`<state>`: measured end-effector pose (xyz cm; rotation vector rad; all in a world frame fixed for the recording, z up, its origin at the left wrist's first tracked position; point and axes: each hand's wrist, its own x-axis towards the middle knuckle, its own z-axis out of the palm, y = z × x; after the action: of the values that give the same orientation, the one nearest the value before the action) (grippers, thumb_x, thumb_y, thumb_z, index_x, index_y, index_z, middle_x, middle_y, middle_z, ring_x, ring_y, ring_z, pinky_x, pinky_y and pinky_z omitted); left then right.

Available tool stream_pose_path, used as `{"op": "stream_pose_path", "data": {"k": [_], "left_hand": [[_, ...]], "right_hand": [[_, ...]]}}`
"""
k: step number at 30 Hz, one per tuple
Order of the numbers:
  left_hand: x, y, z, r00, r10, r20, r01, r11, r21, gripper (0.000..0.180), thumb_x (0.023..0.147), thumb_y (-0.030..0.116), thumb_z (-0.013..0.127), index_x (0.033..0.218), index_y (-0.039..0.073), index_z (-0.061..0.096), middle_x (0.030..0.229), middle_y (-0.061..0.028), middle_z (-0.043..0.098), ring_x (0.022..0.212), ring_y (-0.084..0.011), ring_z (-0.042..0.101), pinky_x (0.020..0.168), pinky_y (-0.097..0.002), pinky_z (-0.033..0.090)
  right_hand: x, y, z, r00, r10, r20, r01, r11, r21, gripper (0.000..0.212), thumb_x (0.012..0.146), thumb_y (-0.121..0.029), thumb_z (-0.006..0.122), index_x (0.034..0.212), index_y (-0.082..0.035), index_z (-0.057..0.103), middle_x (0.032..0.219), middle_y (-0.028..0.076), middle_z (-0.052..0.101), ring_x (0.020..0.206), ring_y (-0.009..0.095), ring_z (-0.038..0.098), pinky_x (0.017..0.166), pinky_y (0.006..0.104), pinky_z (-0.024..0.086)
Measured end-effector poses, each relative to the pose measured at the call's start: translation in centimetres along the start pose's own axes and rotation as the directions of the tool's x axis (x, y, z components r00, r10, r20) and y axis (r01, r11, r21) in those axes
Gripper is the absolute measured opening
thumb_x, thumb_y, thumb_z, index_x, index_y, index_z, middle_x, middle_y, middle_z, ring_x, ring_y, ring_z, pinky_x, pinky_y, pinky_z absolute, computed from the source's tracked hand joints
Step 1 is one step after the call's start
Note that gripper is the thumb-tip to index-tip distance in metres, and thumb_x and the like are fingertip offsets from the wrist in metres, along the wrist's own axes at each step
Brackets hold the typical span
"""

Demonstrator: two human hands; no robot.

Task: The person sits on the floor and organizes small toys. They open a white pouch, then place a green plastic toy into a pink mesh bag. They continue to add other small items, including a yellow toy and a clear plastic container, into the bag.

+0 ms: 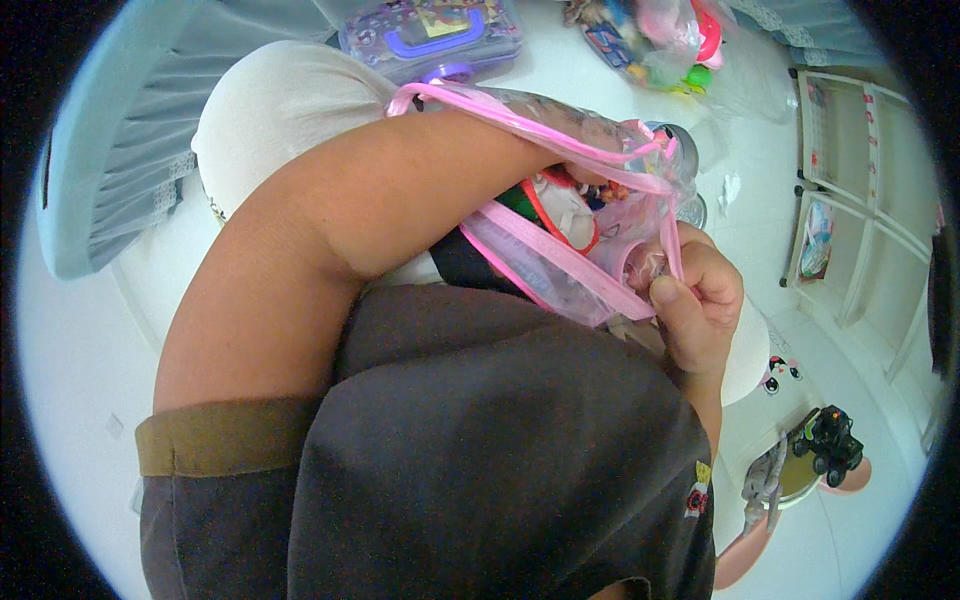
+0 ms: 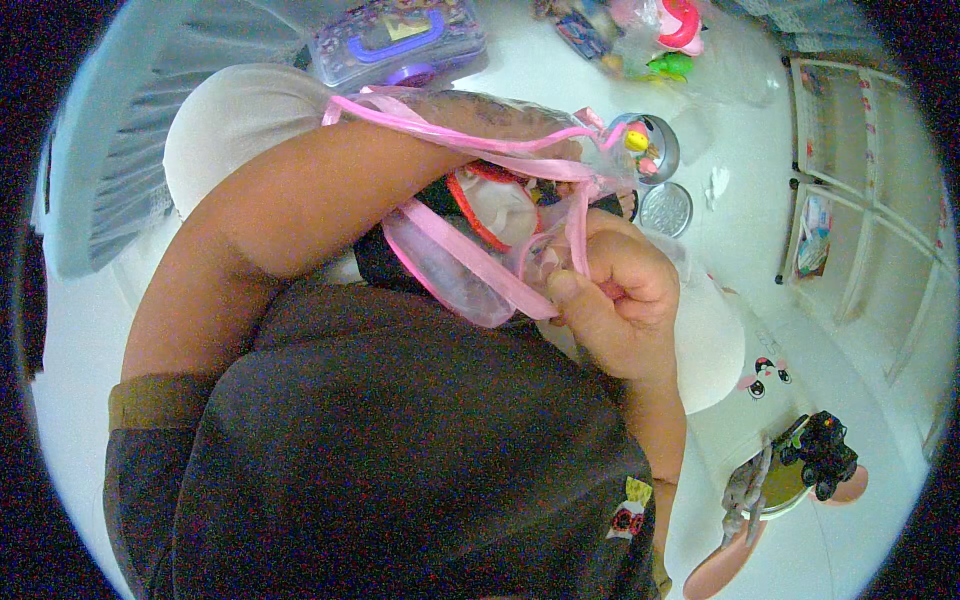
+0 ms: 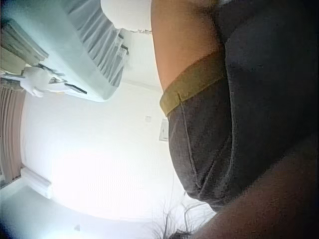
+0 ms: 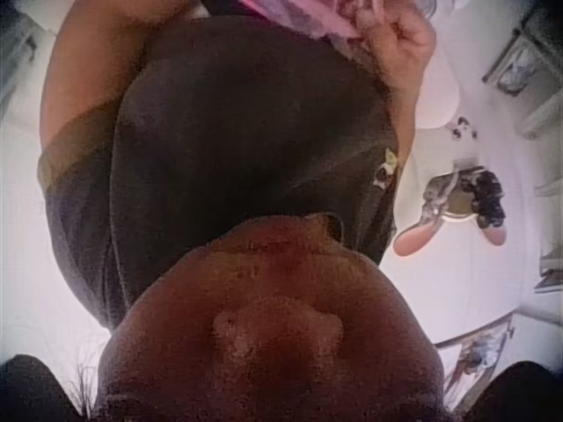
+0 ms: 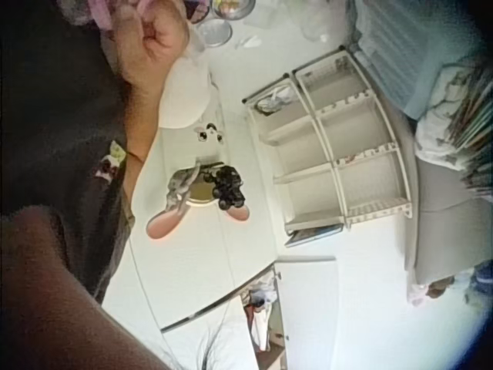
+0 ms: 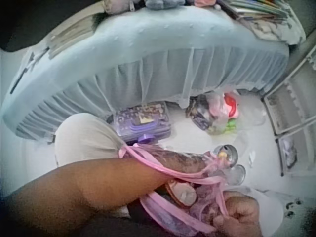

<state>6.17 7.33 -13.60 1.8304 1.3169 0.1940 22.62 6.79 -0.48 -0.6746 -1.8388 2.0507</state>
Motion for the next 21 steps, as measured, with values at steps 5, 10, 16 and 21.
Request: {"op": "stream_pose_path", "data": {"k": [5,10,16,21], "left_hand": [[-0.4,-2.4,0.2,0.997,-0.069,-0.021,0.069,0.998,-0.007,0.041,0.075,0.011,0.054,0.116,0.014,0.052,0.103,-0.0109,0.057,0.092,-0.0219,0.054,0.078,-0.0344,0.042],[0.1,-7.7,0.7,0.981,-0.194,-0.033,0.195,0.980,0.043,0.039,0.076,0.013,0.053,0.115,0.014,0.053,0.102,-0.0099,0.057,0.090,-0.0210,0.054,0.077,-0.0343,0.042],[1.0,-13.7,3.4,0.937,-0.344,0.059,0.325,0.922,0.209,0.036,0.077,0.016,0.052,0.113,0.015,0.053,0.100,-0.0087,0.058,0.088,-0.0199,0.054,0.076,-0.0341,0.042],[0.4,-16.1,5.7,0.903,-0.411,0.124,0.366,0.888,0.279,0.035,0.078,0.018,0.051,0.112,0.015,0.054,0.098,-0.0077,0.058,0.087,-0.0191,0.054,0.074,-0.0340,0.042]], "right_hand": [[0.8,1.6,-0.7,0.999,0.047,-0.021,-0.049,0.991,-0.124,0.006,0.076,-0.005,0.056,0.070,-0.003,0.054,0.075,0.005,0.057,0.062,0.012,0.052,0.056,0.0255,0.041],[4.5,4.9,-0.7,0.879,0.452,-0.151,-0.469,0.876,-0.109,0.017,0.079,-0.018,0.057,0.068,-0.005,0.054,0.059,0.001,0.053,0.049,0.007,0.048,0.044,0.0231,0.038],[8.1,9.6,-0.4,0.876,0.455,-0.157,-0.478,0.864,-0.162,0.016,0.078,-0.018,0.056,0.071,-0.005,0.058,0.057,0.000,0.051,0.048,0.007,0.046,0.046,0.0209,0.036],[8.2,12.0,0.2,0.825,0.564,-0.039,-0.563,0.815,-0.135,0.015,0.079,-0.017,0.056,0.069,-0.005,0.056,0.058,-0.001,0.050,0.050,0.006,0.047,0.047,0.0212,0.037]]}}
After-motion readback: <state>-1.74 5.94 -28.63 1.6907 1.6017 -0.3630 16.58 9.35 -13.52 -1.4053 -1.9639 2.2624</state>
